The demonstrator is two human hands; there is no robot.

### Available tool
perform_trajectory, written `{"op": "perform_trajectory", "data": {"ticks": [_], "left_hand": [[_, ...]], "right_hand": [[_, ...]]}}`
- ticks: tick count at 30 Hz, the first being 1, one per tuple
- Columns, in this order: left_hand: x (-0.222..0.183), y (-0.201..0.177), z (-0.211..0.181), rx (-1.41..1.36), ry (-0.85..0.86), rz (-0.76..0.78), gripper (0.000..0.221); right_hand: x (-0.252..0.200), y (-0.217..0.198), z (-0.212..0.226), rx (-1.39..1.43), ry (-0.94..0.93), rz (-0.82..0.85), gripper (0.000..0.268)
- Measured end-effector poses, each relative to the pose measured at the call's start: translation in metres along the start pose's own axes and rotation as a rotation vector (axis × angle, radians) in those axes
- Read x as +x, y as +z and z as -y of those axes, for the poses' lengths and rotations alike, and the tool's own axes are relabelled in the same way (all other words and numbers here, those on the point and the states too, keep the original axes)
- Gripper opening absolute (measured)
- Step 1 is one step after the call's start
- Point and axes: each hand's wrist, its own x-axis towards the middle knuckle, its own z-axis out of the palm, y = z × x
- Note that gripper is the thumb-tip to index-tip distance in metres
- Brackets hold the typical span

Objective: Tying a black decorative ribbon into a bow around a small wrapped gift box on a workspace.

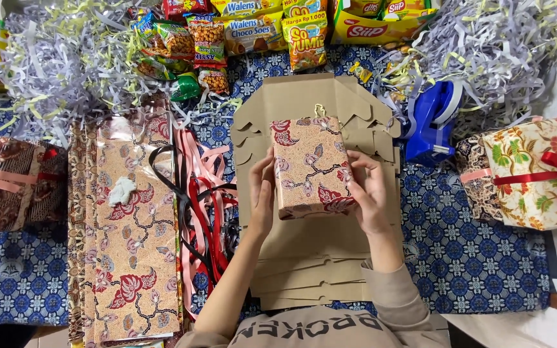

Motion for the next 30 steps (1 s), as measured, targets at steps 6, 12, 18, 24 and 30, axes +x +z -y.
{"op": "perform_trajectory", "data": {"ticks": [6, 12, 18, 24, 30], "left_hand": [[0.001, -0.002, 0.03, 0.025, 0.067, -0.03, 0.051], [-0.002, -0.006, 0.036, 0.057, 0.06, -0.026, 0.06], [0.001, -0.006, 0.029, 0.16, 0.057, 0.019, 0.063], [0.001, -0.009, 0.03, 0.171, 0.05, 0.03, 0.062], [0.003, -0.005, 0.027, 0.094, -0.001, -0.003, 0.073]], "right_hand": [[0.004, -0.014, -0.042, -0.044, -0.072, 0.047, 0.045], [0.006, -0.008, -0.013, -0.615, -0.046, 0.064, 0.029], [0.007, 0.02, -0.014, -1.003, -0.26, 0.259, 0.041], [0.005, 0.03, -0.02, -1.38, -0.237, 0.369, 0.052], [-0.007, 0.03, -0.004, -1.303, -0.209, 0.411, 0.057]]}}
